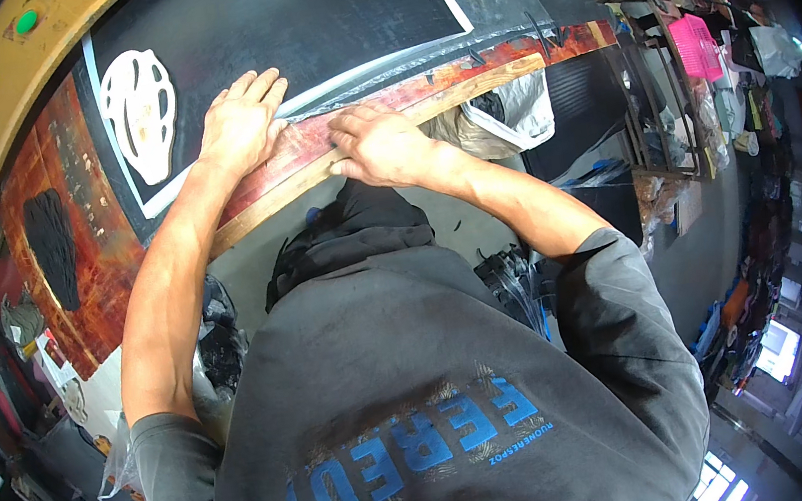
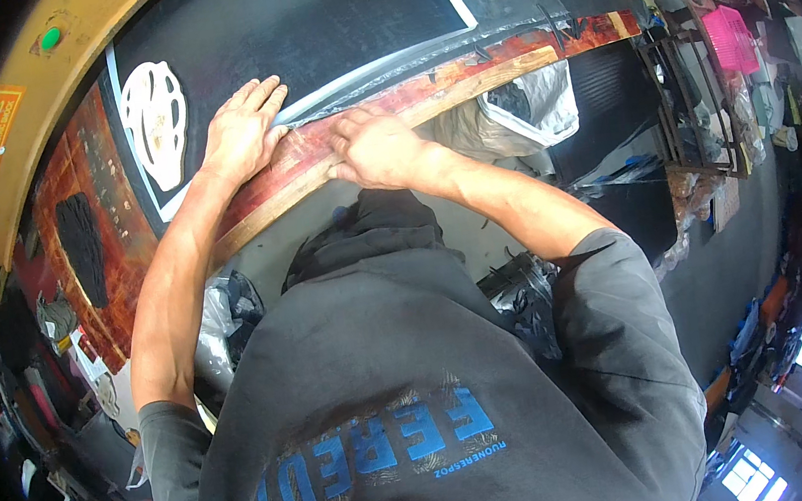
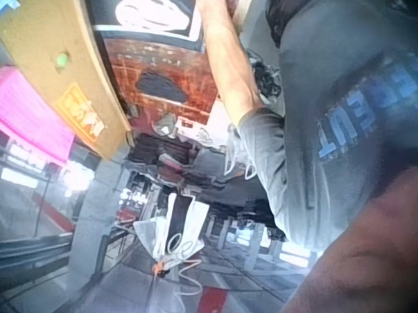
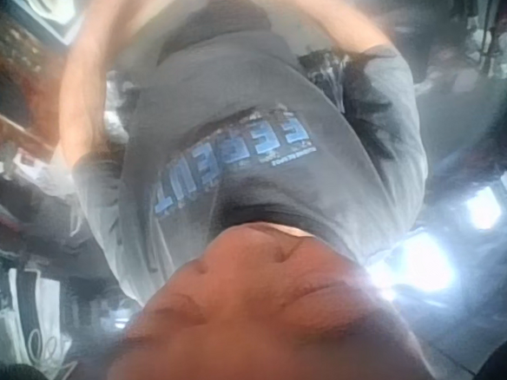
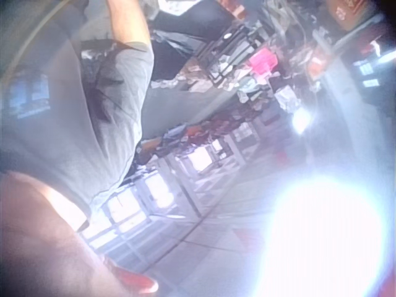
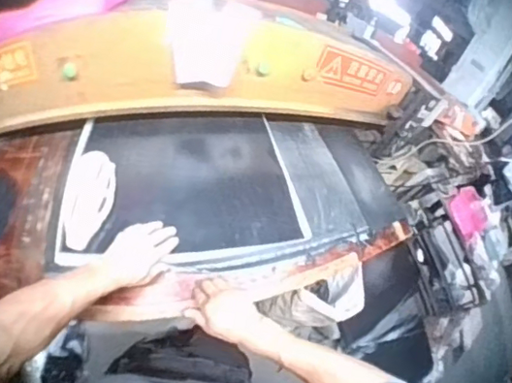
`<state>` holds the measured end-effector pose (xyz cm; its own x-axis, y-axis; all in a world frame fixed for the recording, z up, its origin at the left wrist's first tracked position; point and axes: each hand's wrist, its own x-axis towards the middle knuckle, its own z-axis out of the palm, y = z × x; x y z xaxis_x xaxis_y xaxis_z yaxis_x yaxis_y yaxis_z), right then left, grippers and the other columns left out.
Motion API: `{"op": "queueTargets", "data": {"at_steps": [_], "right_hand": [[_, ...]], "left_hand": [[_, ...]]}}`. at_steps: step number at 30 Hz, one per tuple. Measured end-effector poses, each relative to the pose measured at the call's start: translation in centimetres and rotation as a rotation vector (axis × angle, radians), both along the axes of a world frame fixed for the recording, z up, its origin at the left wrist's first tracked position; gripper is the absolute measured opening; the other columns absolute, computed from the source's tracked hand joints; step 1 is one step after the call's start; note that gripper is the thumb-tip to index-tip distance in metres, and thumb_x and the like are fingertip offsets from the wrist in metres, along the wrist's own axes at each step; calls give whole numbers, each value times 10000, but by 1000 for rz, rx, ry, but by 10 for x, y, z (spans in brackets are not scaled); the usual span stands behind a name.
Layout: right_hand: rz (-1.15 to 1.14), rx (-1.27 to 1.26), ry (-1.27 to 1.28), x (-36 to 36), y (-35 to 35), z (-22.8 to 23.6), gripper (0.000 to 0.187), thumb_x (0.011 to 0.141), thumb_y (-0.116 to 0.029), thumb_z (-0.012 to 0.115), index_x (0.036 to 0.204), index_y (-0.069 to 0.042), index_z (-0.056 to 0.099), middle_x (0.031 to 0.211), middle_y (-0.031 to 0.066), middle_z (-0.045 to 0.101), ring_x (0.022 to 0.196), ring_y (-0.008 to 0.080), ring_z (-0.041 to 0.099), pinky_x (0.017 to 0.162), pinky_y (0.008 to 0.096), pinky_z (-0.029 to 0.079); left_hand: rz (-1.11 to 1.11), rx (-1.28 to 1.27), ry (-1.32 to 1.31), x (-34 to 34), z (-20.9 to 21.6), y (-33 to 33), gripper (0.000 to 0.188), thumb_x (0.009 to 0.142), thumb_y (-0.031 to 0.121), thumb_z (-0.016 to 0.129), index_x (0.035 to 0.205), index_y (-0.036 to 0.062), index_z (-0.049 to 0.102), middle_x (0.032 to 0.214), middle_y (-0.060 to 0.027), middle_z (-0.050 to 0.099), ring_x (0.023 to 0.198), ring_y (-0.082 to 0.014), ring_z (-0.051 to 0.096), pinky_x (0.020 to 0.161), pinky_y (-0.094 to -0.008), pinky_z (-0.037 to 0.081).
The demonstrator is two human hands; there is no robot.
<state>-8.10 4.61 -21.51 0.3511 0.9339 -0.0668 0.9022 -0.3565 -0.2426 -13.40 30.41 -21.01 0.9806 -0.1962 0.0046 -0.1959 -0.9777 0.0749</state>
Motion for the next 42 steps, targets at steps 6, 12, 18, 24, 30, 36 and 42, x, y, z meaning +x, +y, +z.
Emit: {"op": "queueTargets", "data": {"at_steps": [6,12,18,24,30,36,42], "right_hand": [[-81,191,99,2,17,-18,510,987,-331,691,1328,47,699,1424,228,670,1308,395,650,1130,454,514],[-77,253,-15,-8,17,-18,512,981,-382,698,1260,46,731,1406,240,678,1304,413,649,1143,536,484],[-159,-71,-39,3,9,1,465,947,-389,726,1200,-1,766,1264,160,742,1137,332,702,1035,466,548],[-67,102,-80,-5,27,-10,486,971,-412,706,1251,-17,748,1160,144,748,1032,328,700,930,439,581],[-299,-22,-64,-22,52,-19,624,1003,-535,646,1361,-25,688,1214,186,734,1153,381,684,1045,509,527],[-111,26,-76,-14,44,-16,701,1019,-605,597,1379,-10,679,1130,205,747,1022,381,733,930,489,575],[-184,93,-122,-19,48,-21,719,1019,-620,586,1380,-5,675,1115,218,755,1041,384,741,951,491,576]], "left_hand": [[48,4,45,2,-4,-1,593,967,267,742,1521,113,596,1633,-60,530,1508,-303,485,1219,-507,439],[72,-9,28,0,-7,-4,597,961,227,733,1525,94,593,1632,-88,532,1512,-318,485,1247,-469,407],[80,24,79,3,-5,-4,597,975,280,728,1534,127,584,1650,-43,514,1525,-287,466,1236,-495,411],[82,-5,21,1,-8,-4,607,945,215,756,1523,107,606,1621,-65,551,1493,-312,514,1245,-427,419],[134,-15,42,0,-9,-8,583,979,214,716,1542,130,591,1652,-48,518,1529,-291,469,1257,-460,396],[137,-25,59,-1,-8,-9,579,981,215,717,1540,135,593,1661,-39,507,1537,-287,458,1260,-481,392],[127,-32,33,0,-13,-7,514,1007,209,669,1513,142,614,1658,-30,503,1539,-288,452,1240,-529,400]]}}
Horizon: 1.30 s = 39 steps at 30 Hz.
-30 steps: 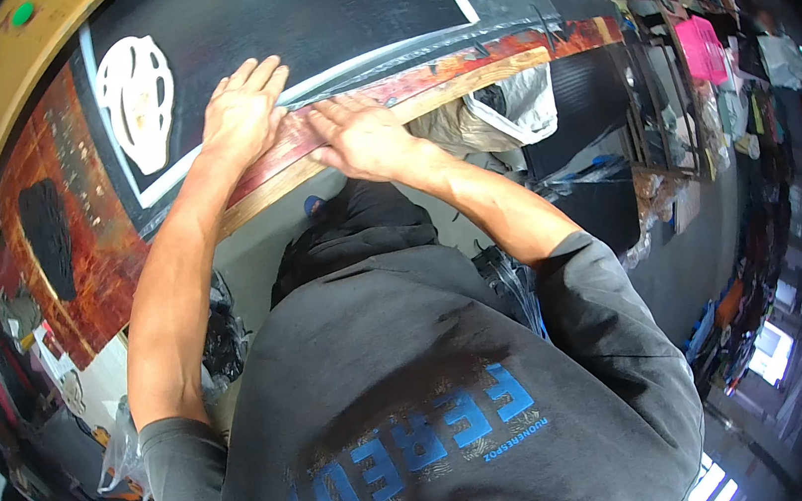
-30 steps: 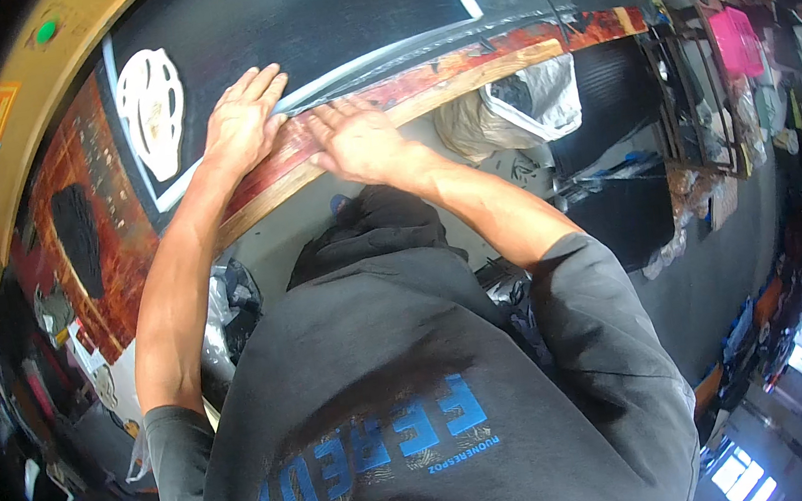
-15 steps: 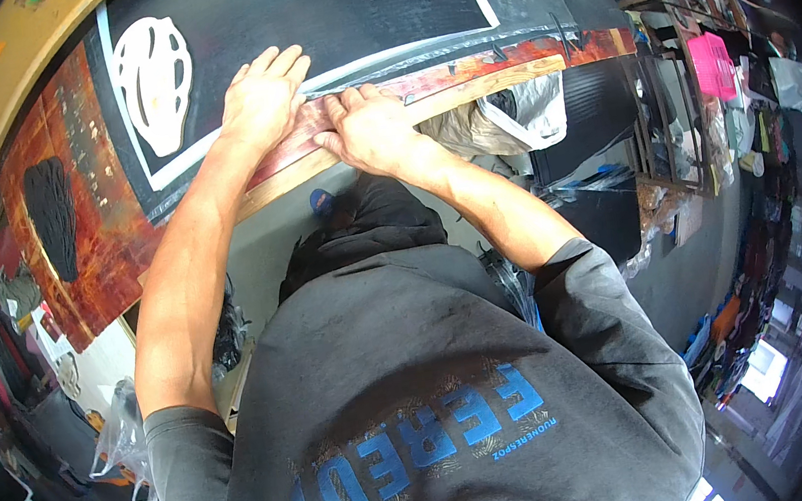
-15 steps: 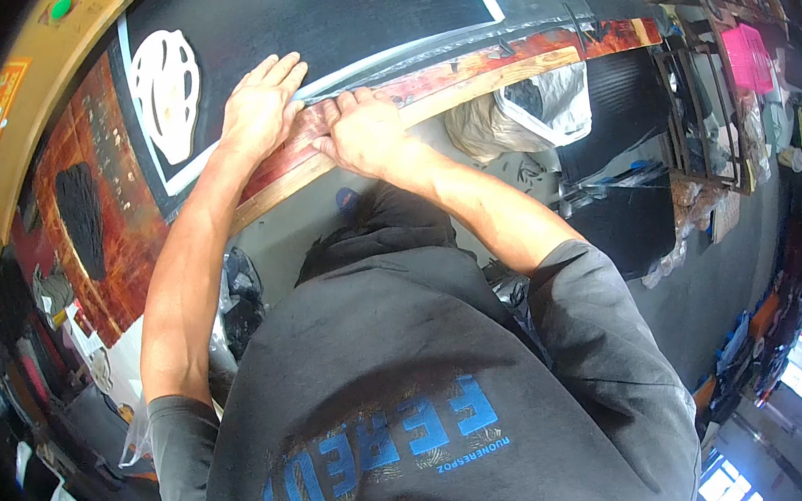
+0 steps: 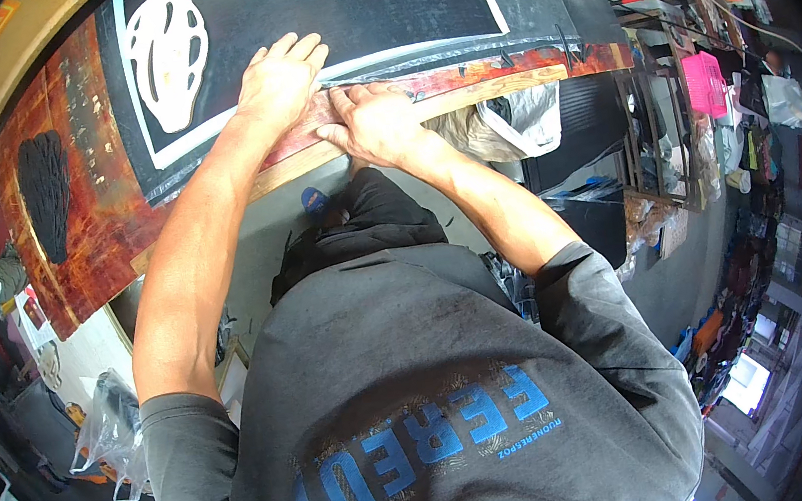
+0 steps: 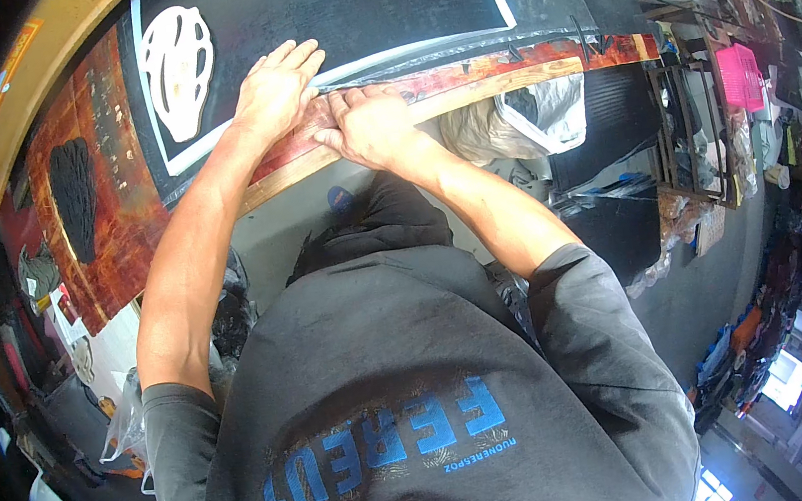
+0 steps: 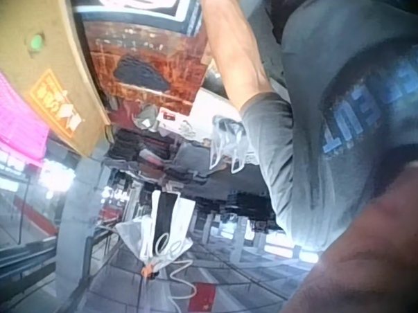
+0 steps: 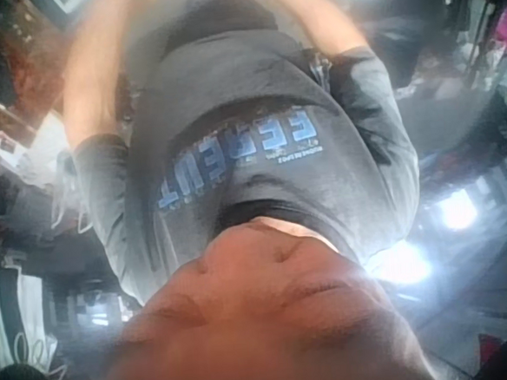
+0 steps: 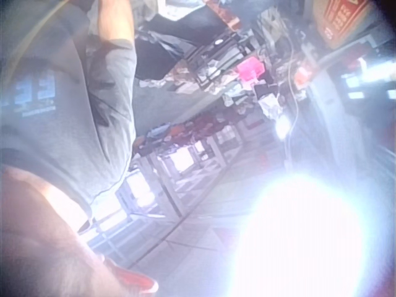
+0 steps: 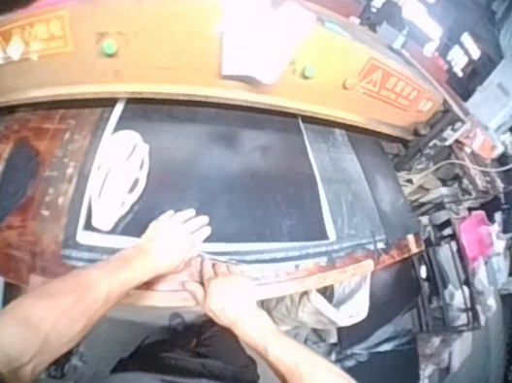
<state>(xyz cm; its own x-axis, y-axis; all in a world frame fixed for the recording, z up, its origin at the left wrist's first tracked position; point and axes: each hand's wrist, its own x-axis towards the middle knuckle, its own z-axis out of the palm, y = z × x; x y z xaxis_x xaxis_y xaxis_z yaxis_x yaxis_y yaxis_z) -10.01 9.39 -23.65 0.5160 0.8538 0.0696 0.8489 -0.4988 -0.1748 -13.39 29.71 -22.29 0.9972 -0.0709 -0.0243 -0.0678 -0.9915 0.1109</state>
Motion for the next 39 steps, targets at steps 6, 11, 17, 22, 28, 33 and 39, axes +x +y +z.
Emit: {"op": "queueTargets", "data": {"at_steps": [6,11,17,22,28,33,39], "right_hand": [[-40,-107,88,3,8,6,701,1025,-619,577,1335,-2,696,1147,221,759,1068,395,741,973,494,575],[6,-116,179,5,1,14,642,1020,-569,615,1298,1,713,1127,214,767,1058,388,740,979,493,561],[17,-15,92,1,-6,13,581,1012,-518,656,1292,-12,713,1130,213,756,1081,390,731,974,473,569],[77,-3,158,7,-3,7,490,1015,-471,669,1174,-18,764,1119,183,750,1073,378,718,981,469,565],[129,121,95,32,-54,7,498,1007,-435,683,1294,-31,739,1254,166,723,1213,349,663,1083,469,504],[-87,-103,-55,68,-107,10,518,1064,-371,581,1444,-21,625,1405,180,659,1340,372,590,1186,558,378],[-126,-141,281,114,-100,31,428,905,-97,562,1288,-58,748,1253,174,762,1190,313,721,1092,503,502]], "left_hand": [[9,-10,-4,1,-3,1,489,1025,229,635,1506,145,621,1649,-30,515,1539,-282,454,1239,-537,400],[20,-35,-5,1,-4,1,496,1009,204,648,1501,145,623,1655,-24,507,1546,-276,445,1250,-546,390],[25,-44,6,0,1,-1,509,992,179,667,1497,139,622,1657,-29,502,1548,-273,439,1257,-541,385],[36,-41,60,-2,9,-2,584,978,207,723,1542,133,592,1673,-39,490,1558,-279,428,1287,-485,348],[2,-68,70,1,10,2,651,950,215,754,1563,114,560,1682,-59,472,1564,-287,414,1279,-487,355],[19,-50,96,0,15,-2,690,939,210,759,1581,99,532,1694,-76,452,1570,-301,404,1278,-480,355],[-37,-41,-61,21,18,-49,940,824,456,858,1578,23,500,1663,-192,440,1554,-412,381,1274,-597,287]]}}
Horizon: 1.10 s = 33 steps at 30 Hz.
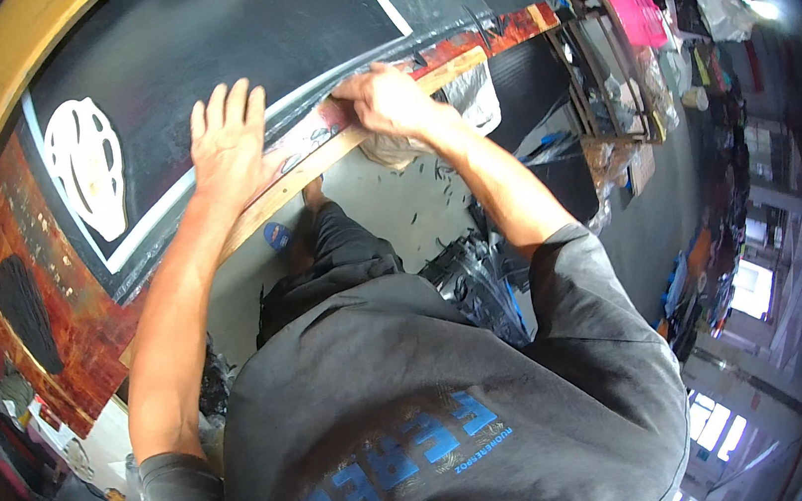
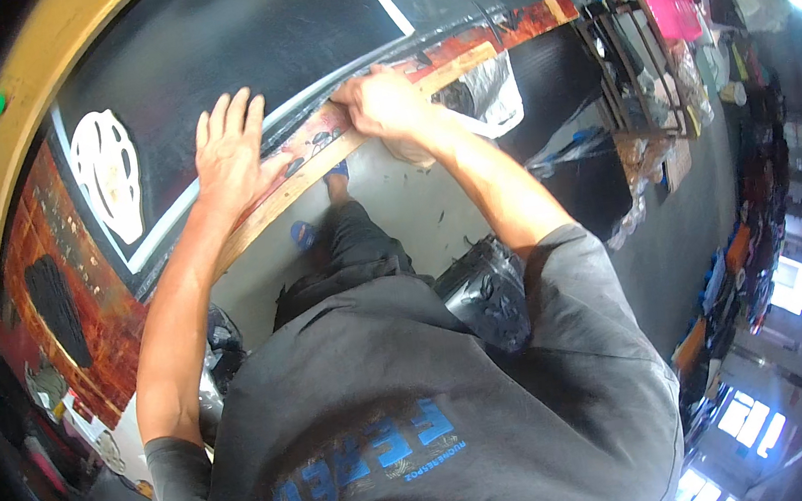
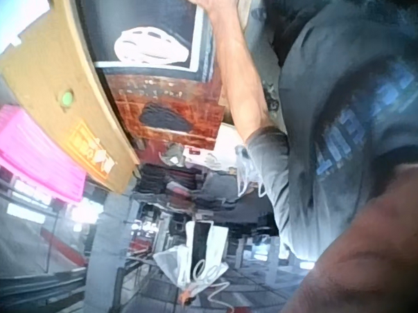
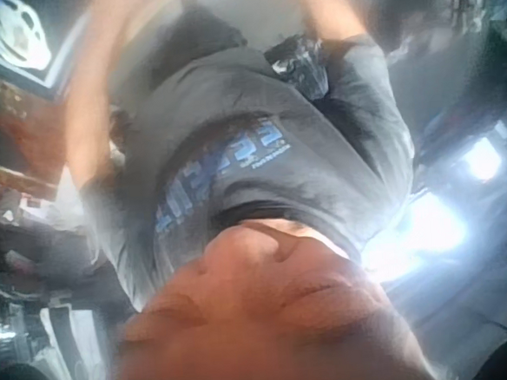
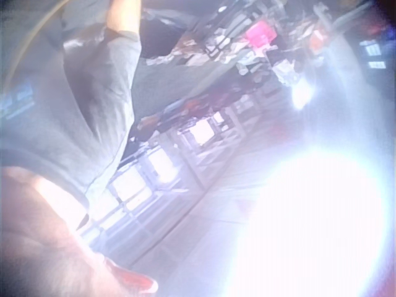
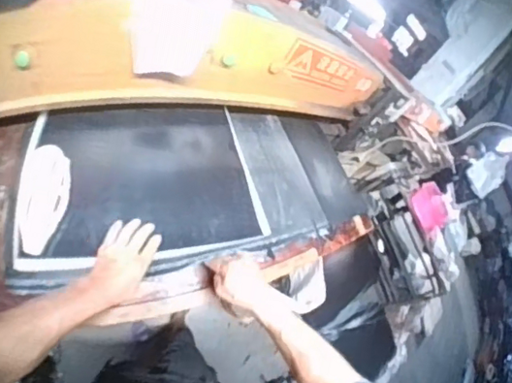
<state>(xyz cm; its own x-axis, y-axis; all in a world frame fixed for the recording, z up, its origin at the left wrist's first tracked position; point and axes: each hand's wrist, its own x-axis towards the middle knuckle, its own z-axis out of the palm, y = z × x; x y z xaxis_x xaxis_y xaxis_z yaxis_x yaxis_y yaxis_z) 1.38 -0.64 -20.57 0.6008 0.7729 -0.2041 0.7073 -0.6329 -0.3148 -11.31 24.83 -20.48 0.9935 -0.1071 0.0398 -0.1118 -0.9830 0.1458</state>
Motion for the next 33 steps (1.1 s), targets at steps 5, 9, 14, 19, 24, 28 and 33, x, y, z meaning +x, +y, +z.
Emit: {"op": "queueTargets", "data": {"at_steps": [5,9,14,19,24,28,33], "right_hand": [[-125,66,218,32,18,15,300,838,-98,614,1044,-78,831,987,210,785,991,384,765,883,460,599],[-322,106,414,35,1,15,302,832,-83,629,1050,-87,839,1012,192,799,966,387,767,890,438,603],[-231,-64,110,-26,-2,-7,360,919,-223,658,1235,-101,780,1132,188,782,1103,393,733,995,483,572],[-168,-43,-296,-41,-13,-22,593,1014,-546,606,1316,-51,729,1425,157,672,1413,344,564,1224,550,375],[-344,-280,-503,-10,-53,-8,534,1003,-574,600,1157,-102,798,1235,139,753,1317,301,636,1155,545,435],[128,304,-275,-19,-44,-16,415,982,-403,702,1181,-45,764,1225,154,742,1210,378,672,1062,488,527],[96,123,-297,19,-97,-26,382,1006,-420,693,1318,-212,763,1313,67,703,1257,330,632,1092,510,502]], "left_hand": [[-94,152,27,58,-8,-28,916,864,477,822,1589,29,485,1689,-155,433,1565,-360,394,1251,-572,357],[-232,194,25,77,-11,-17,683,979,425,713,1524,34,581,1618,-134,545,1468,-347,538,1198,-427,468],[-235,219,25,76,-14,-13,620,1010,396,678,1513,42,600,1614,-125,554,1452,-345,557,1196,-399,474],[-211,249,31,74,-17,-18,596,1024,383,665,1519,58,600,1625,-115,544,1455,-339,557,1187,-394,483],[-207,220,29,72,-15,-17,596,1020,375,668,1520,58,596,1629,-115,540,1465,-329,548,1174,-395,497],[-217,182,16,71,-13,-15,654,989,412,699,1524,55,587,1629,-113,538,1478,-323,534,1174,-395,496],[-220,145,-11,68,-12,-12,681,978,416,708,1535,49,573,1629,-123,532,1492,-328,513,1181,-399,486]]}}
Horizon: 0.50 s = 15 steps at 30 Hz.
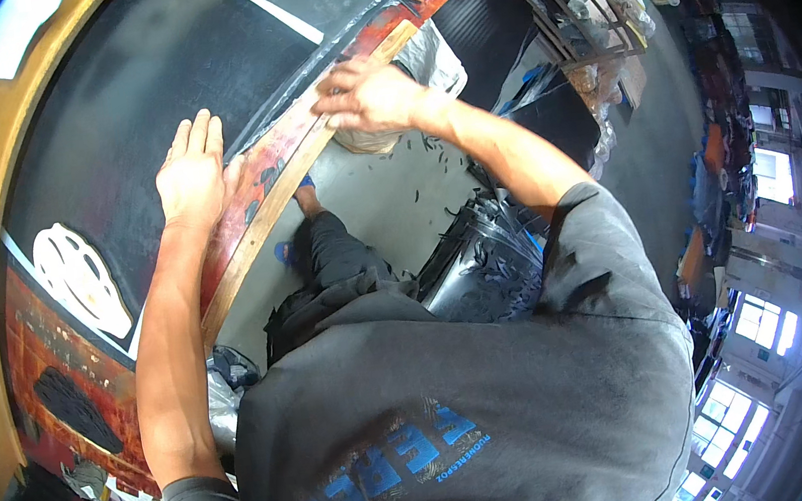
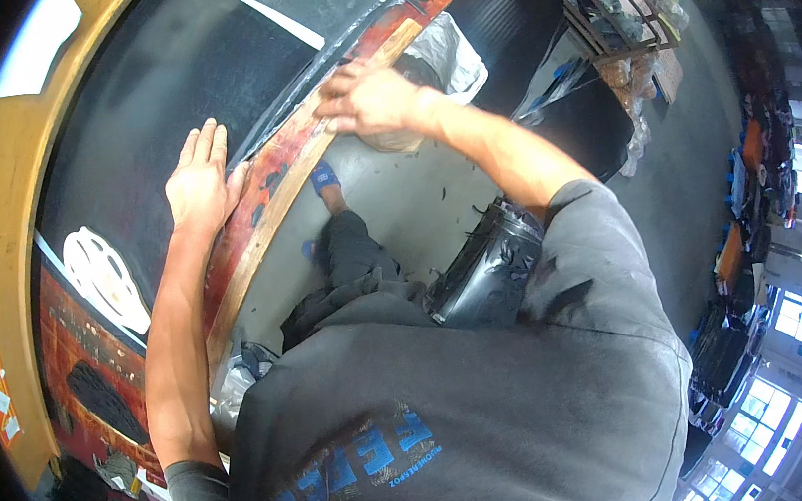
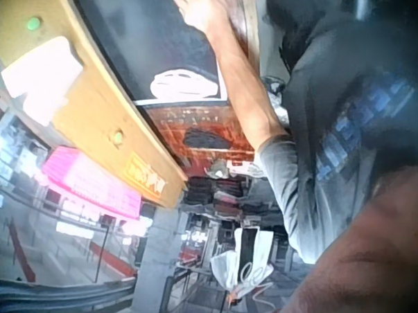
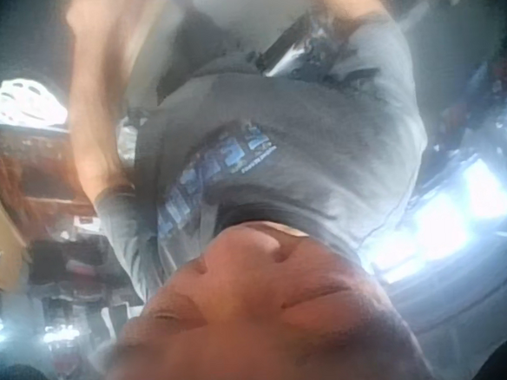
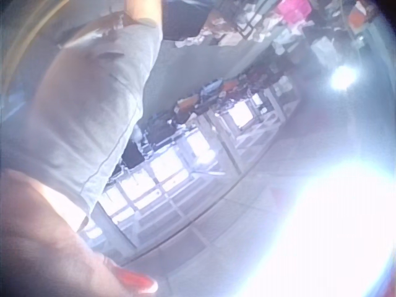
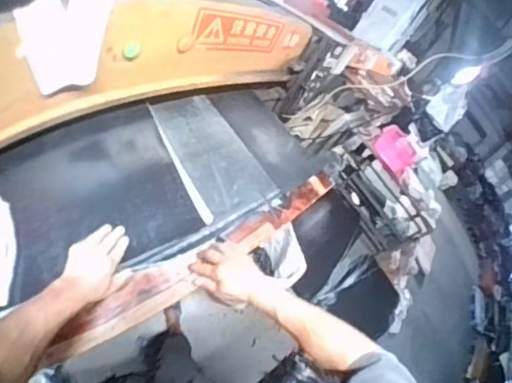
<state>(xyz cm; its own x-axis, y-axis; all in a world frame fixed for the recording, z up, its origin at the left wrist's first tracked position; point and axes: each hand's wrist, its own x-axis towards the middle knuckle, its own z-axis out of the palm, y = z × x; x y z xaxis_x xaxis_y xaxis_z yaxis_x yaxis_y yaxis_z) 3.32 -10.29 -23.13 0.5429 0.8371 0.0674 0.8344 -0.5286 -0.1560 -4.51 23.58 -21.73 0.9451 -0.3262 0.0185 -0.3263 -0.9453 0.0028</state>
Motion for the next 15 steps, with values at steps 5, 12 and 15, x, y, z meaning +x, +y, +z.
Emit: {"op": "queueTargets", "data": {"at_steps": [5,12,15], "right_hand": [[-215,-393,-95,61,-54,12,420,1051,-485,579,1331,-228,759,1407,70,679,1296,332,626,1113,516,482],[279,92,264,47,-7,26,332,1036,-324,640,1192,-79,802,1147,138,763,1123,329,706,1003,453,564],[263,101,269,36,8,15,358,1026,-333,676,1213,-47,781,1156,144,738,1112,337,688,1002,458,557]], "left_hand": [[-4,-13,29,5,-2,3,617,994,374,694,1511,50,601,1622,-120,544,1477,-328,534,1177,-396,493],[26,-48,24,5,0,0,562,986,317,706,1477,52,637,1601,-114,571,1458,-318,559,1158,-396,514],[41,-67,24,3,4,-2,561,981,311,708,1475,53,640,1595,-116,576,1456,-317,562,1152,-396,518]]}}
